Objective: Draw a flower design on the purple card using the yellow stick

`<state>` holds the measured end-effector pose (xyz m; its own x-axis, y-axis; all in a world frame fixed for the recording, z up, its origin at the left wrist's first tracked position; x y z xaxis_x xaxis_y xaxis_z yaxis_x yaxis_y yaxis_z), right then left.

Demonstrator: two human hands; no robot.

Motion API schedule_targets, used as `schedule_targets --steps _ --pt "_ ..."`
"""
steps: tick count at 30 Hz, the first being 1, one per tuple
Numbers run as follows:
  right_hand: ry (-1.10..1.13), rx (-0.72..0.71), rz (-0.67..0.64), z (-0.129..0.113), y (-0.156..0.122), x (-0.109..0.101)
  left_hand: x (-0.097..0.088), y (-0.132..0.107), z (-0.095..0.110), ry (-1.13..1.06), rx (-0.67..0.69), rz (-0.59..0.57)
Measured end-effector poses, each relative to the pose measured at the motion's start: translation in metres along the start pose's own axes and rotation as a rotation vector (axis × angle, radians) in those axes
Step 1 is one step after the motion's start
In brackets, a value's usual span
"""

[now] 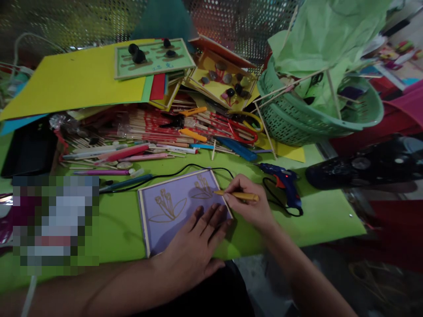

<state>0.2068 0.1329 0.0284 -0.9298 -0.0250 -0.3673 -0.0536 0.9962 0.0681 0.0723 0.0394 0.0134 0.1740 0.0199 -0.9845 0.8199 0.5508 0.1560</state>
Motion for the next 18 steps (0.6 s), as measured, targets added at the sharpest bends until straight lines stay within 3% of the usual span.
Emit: schedule_targets --steps 18 --pt "-0.124 -0.092 -0.040 -0.0074 0.0010 0.0075 -0.0003 0.0003 0.0009 0.011 -0.002 -0.005"
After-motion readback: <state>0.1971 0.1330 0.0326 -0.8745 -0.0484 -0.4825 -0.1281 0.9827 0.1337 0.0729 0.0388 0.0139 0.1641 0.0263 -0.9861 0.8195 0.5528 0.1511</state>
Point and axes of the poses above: each hand's wrist, its own y-axis towards the middle knuckle, its own x-axis out of the palm, z = x × y, the point moved 9 cm from there along y, towards the middle knuckle, and after that the axes turned 4 degrees about y, right-handed, at the moved point
